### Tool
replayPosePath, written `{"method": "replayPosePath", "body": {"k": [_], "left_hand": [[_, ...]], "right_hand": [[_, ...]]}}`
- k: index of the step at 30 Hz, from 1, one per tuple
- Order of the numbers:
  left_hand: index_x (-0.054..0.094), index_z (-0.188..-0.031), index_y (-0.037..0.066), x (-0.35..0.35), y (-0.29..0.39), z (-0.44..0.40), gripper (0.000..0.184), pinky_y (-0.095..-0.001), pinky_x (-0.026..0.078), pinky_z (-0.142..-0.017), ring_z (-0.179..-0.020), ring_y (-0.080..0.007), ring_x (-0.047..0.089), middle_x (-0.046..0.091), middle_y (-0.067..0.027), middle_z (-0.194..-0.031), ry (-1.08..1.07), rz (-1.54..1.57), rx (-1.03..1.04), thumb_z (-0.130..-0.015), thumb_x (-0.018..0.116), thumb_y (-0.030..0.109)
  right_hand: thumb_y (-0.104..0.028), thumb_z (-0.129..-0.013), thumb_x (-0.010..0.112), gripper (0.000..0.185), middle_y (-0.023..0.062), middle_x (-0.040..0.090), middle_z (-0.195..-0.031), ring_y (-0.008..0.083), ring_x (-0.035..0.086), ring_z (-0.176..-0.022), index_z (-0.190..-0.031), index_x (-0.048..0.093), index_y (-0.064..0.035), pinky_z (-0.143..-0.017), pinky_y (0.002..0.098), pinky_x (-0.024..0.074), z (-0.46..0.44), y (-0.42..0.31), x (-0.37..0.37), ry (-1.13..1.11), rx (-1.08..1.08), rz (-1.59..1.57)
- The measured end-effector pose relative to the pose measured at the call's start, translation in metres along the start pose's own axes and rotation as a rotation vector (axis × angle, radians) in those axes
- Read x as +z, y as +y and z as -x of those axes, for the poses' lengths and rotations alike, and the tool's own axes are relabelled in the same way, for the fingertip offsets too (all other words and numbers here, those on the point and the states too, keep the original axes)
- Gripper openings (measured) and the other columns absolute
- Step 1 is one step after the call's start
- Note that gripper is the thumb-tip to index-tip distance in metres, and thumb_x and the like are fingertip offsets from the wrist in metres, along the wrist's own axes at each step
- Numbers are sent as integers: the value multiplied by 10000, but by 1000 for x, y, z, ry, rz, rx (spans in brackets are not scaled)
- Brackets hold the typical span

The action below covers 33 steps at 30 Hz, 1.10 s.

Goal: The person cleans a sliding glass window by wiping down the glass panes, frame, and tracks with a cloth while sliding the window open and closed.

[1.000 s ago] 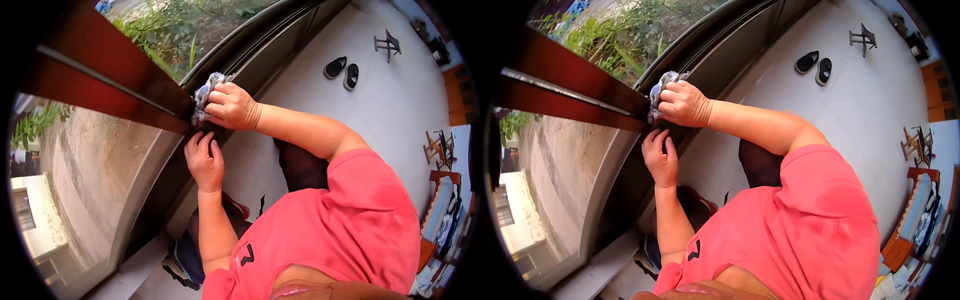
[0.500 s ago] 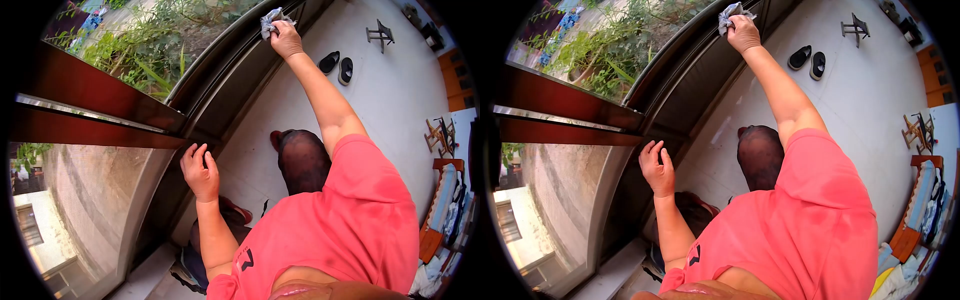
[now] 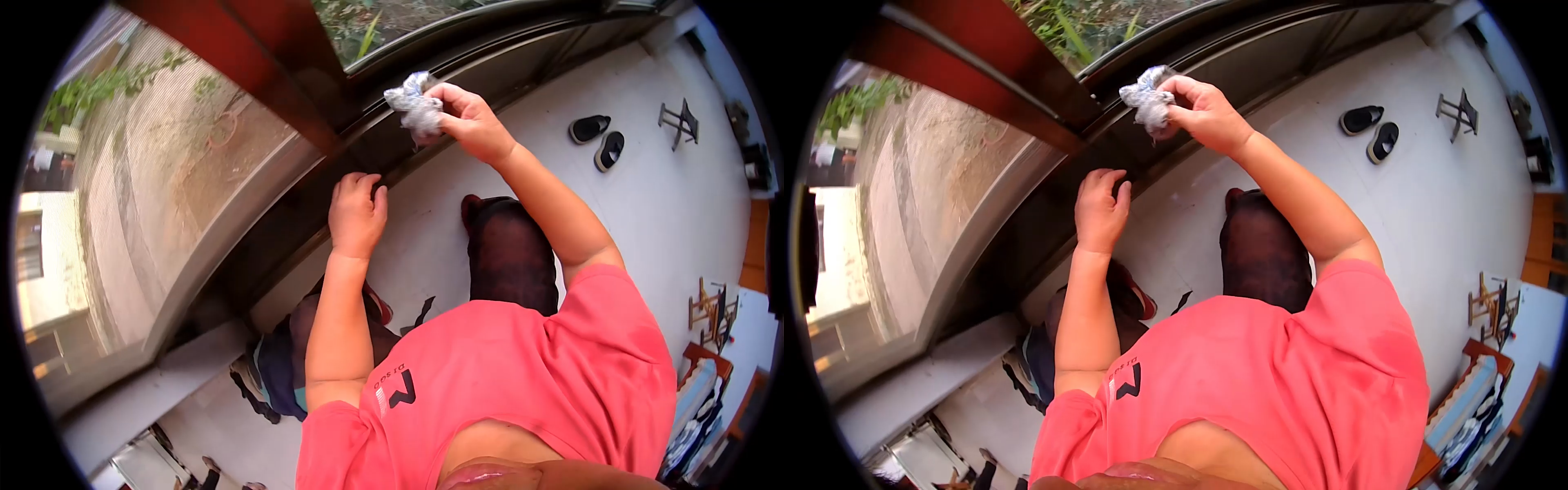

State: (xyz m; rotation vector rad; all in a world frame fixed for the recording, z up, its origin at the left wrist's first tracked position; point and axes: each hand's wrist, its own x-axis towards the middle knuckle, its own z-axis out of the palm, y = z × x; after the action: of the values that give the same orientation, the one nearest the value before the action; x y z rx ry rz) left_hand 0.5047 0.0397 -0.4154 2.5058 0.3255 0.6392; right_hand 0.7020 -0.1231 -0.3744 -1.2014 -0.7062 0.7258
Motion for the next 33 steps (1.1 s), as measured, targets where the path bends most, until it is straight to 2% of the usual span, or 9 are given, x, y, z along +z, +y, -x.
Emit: {"method": "replayPosePath", "body": {"k": [4,7,10,14,17,18,23,30,33], "left_hand": [[649,-1060,61,-7,-6,8,259,-407,507,-839,-961,-336,598,620,-127,-1024,-17,80,24,-805,687,92],[632,-1089,46,-11,-4,13,298,-376,506,-844,-951,-348,597,613,-145,-1018,-6,240,21,-794,671,43],[604,-1190,42,-13,3,17,346,-322,494,-912,-1041,-210,621,645,-70,-1136,-129,940,-283,-848,637,4],[567,-1278,40,-33,15,21,340,-333,480,-965,-1092,-183,608,631,-64,-1211,-89,1364,-471,-943,549,93],[520,-1345,28,-45,14,27,417,-368,478,-981,-1116,-204,604,624,-93,-1239,-53,1792,-568,-1019,422,269],[533,-1318,32,-42,16,25,400,-382,481,-969,-1093,-203,604,632,-81,-1207,-32,1847,-591,-1003,488,275],[577,-1208,29,-36,11,31,343,-265,516,-806,-876,-109,611,638,-53,-993,-58,1483,-629,-899,699,112],[597,-1129,35,-36,16,26,217,-283,523,-809,-869,-122,624,655,-48,-982,65,1531,-733,-927,632,105],[598,-1107,41,-44,18,24,188,-302,528,-826,-891,-139,635,663,-50,-994,110,1653,-733,-933,615,110]], "right_hand": [[-159,-978,516,292,100,671,-1149,203,656,-1018,-1221,594,-17,-890,363,531,20,-10,32,-230,148,-579],[-238,-989,439,369,95,665,-1205,248,617,-1120,-1243,599,-26,-1002,426,460,31,5,50,-150,308,-734],[-270,-992,400,398,93,656,-1232,255,607,-1139,-1238,608,-35,-1032,434,435,34,5,66,-169,371,-851],[-291,-999,362,424,95,641,-1260,259,596,-1160,-1241,607,-44,-1051,429,424,37,-2,88,-77,398,-902],[-302,-1009,333,445,104,638,-1262,265,589,-1173,-1248,596,-35,-1060,432,420,39,12,95,18,378,-874],[-299,-1017,314,454,115,633,-1268,275,585,-1182,-1253,587,-24,-1068,435,416,39,17,88,-48,346,-906],[-298,-1023,315,452,119,627,-1276,281,575,-1197,-1270,577,-24,-1071,434,413,44,40,83,-68,342,-831],[-390,-1026,316,484,56,593,-1340,233,573,-1209,-1344,539,-102,-1009,438,462,46,27,96,149,529,-520],[-415,-1021,326,477,53,602,-1312,228,592,-1175,-1338,524,-118,-957,446,493,44,35,92,48,502,-475]]}}
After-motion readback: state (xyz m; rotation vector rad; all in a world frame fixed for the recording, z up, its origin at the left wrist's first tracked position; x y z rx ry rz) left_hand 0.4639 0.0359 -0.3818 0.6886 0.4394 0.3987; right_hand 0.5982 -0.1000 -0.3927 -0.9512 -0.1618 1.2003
